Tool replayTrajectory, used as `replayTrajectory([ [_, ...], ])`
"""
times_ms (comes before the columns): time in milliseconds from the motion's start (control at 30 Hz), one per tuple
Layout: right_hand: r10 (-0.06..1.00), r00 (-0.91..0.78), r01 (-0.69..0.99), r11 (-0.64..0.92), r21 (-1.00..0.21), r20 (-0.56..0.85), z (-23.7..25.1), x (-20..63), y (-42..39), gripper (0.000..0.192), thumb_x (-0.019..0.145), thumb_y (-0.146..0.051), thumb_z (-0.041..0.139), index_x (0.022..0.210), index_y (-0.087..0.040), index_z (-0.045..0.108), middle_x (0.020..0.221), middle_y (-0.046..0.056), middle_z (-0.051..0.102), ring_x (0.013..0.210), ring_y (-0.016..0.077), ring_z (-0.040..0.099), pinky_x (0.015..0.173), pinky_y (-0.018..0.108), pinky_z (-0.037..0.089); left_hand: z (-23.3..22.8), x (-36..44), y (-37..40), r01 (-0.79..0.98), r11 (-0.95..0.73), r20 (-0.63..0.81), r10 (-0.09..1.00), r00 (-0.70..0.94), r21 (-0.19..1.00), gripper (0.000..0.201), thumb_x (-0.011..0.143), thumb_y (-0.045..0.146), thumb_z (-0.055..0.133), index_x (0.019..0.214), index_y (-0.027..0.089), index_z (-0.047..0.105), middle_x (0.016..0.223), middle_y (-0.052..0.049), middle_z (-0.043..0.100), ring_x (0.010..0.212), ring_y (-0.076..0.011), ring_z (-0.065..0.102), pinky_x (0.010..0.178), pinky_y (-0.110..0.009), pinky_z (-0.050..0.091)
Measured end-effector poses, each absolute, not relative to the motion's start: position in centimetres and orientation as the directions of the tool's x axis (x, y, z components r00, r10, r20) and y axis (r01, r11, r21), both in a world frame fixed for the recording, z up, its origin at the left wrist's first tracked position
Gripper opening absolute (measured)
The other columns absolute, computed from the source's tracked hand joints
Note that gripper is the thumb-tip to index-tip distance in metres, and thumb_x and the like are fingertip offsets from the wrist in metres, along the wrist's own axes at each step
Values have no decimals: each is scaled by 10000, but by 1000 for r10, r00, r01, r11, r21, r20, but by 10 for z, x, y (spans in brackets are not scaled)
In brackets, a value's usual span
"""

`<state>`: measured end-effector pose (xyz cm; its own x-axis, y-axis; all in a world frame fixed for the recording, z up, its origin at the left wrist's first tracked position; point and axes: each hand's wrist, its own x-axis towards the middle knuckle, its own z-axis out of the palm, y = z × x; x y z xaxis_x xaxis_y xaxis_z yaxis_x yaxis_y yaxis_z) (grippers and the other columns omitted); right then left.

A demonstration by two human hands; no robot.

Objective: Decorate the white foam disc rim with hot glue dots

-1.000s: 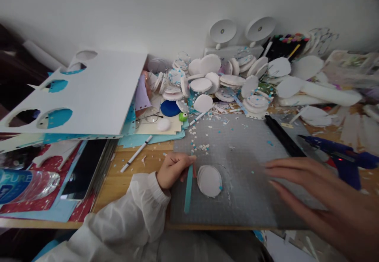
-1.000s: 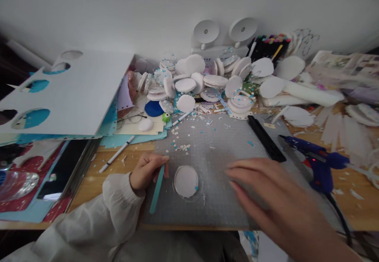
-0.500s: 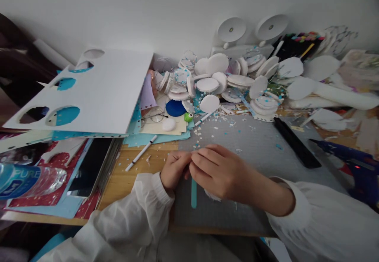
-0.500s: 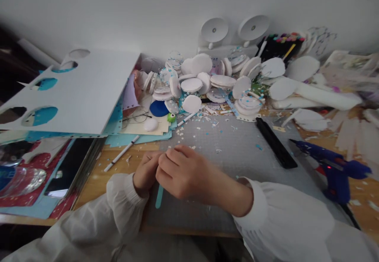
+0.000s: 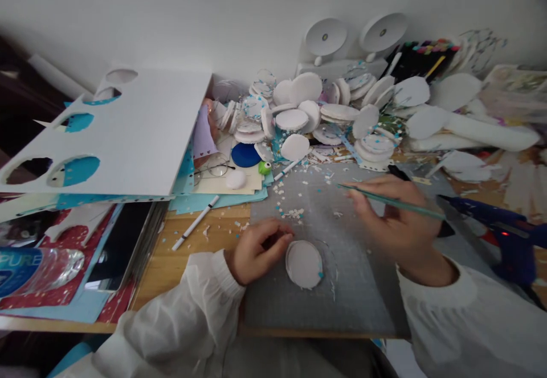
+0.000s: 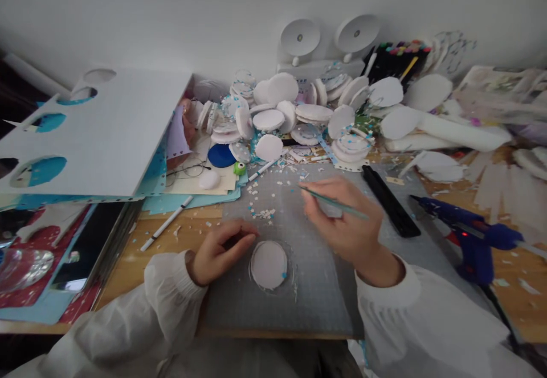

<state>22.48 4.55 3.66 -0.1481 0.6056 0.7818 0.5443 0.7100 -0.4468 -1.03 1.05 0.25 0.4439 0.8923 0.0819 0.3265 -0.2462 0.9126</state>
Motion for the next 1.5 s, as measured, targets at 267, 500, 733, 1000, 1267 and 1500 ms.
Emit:
replayTrajectory([
  [267, 820, 247, 304, 440, -845, 516, 21, 233, 43, 125, 785, -151, 664, 743, -230, 576, 669, -16, 585, 568, 134, 605, 528, 278, 496, -6, -6, 10, 527, -468, 96, 805, 586, 710, 157, 880, 272, 539, 975, 185, 629, 917, -52, 604, 800, -153, 577, 698, -261, 449],
  [500, 890, 184, 54, 415, -908, 418, 20, 226, 35, 102, 796, -153, 653, 775, -218, 577, 683, -31, 603, 579, 125, 614, 562, 284, 522, 0, -6, 15, 431, -421, 181, 850, 495, 798, 105, 909, 185, 473, 902, 163, 575, 902, -61, 570, 850, -159, 551, 746, -272, 455],
  [733, 916, 99, -15, 391, -920, 388, 19, 219, 31, 107, 808, -129, 626, 781, -225, 587, 686, -33, 598, 569, 120, 615, 552, 285, 510, -4, -10, 9, 394, -284, 138, 923, 359, 874, 83, 936, 210, 454, 971, 194, 527, 857, -16, 600, 745, -122, 555, 646, -218, 438],
  [1000, 933, -14, -113, 356, -928, 359, 20, 206, 15, 136, 814, -99, 603, 809, -232, 576, 709, -39, 594, 577, 105, 604, 530, 254, 503, -2, -8, 8, 285, -252, 223, 966, 131, 925, 94, 936, 241, 468, 962, 183, 538, 816, -5, 562, 679, -101, 519, 587, -191, 411],
  [1267, 942, -74, -64, 323, -944, 328, 19, 198, 7, 145, 801, -99, 603, 799, -238, 562, 693, -27, 605, 578, 116, 613, 521, 242, 526, 3, -6, 3, 259, -171, 134, 979, 152, 951, 185, 889, 325, 545, 994, 175, 522, 859, -29, 568, 672, -112, 522, 577, -209, 416],
  [1500, 940, -114, 5, 324, -946, 322, 18, 197, 5, 142, 808, -89, 591, 776, -226, 569, 689, -36, 582, 608, 106, 613, 556, 238, 530, 7, -5, 4, 259, -101, 49, 978, 200, 961, 231, 862, 344, 579, 1024, 179, 561, 931, -59, 629, 796, -166, 594, 678, -267, 460],
])
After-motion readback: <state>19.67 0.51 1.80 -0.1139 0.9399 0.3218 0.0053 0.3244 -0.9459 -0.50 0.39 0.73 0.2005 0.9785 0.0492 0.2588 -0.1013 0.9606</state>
